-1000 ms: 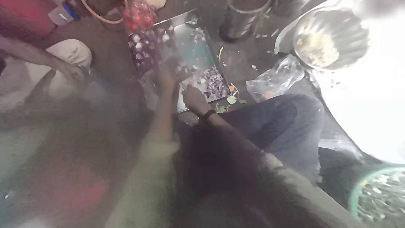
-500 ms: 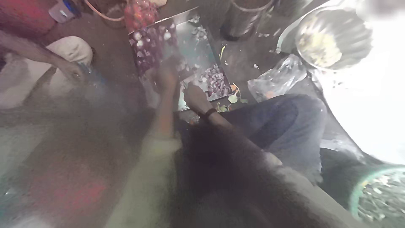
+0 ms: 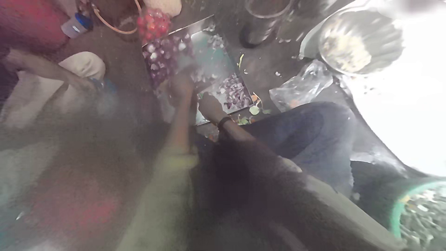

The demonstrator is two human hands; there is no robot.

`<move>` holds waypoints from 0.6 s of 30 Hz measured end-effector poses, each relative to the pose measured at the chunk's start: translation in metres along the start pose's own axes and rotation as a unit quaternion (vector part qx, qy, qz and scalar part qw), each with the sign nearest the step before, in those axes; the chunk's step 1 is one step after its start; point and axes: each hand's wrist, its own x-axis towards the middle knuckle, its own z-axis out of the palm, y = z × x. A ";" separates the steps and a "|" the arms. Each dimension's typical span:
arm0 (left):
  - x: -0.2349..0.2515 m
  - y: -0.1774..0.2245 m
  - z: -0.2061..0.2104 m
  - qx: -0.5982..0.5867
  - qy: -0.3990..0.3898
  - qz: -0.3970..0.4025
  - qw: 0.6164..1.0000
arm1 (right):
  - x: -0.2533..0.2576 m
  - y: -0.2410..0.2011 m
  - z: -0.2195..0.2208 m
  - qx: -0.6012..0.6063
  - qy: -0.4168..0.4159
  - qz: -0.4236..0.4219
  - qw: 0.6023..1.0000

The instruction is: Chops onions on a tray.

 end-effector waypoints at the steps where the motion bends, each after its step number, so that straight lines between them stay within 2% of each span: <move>1: 0.001 -0.001 0.001 0.005 0.005 0.003 1.000 | -0.007 0.001 -0.001 0.000 -0.008 0.005 1.000; 4: 0.000 -0.003 0.000 0.016 -0.010 0.005 1.000 | -0.022 0.011 0.003 0.007 -0.019 0.007 1.000; 9: 0.008 -0.011 0.002 0.037 -0.008 0.003 0.999 | -0.001 0.011 0.010 -0.016 -0.004 -0.011 1.000; 13: 0.001 -0.002 -0.002 0.031 -0.005 -0.017 0.999 | 0.013 0.005 0.011 -0.023 0.014 -0.012 1.000; 18: 0.006 -0.007 0.004 0.023 0.012 -0.002 1.000 | -0.006 0.002 -0.001 -0.007 -0.023 0.009 1.000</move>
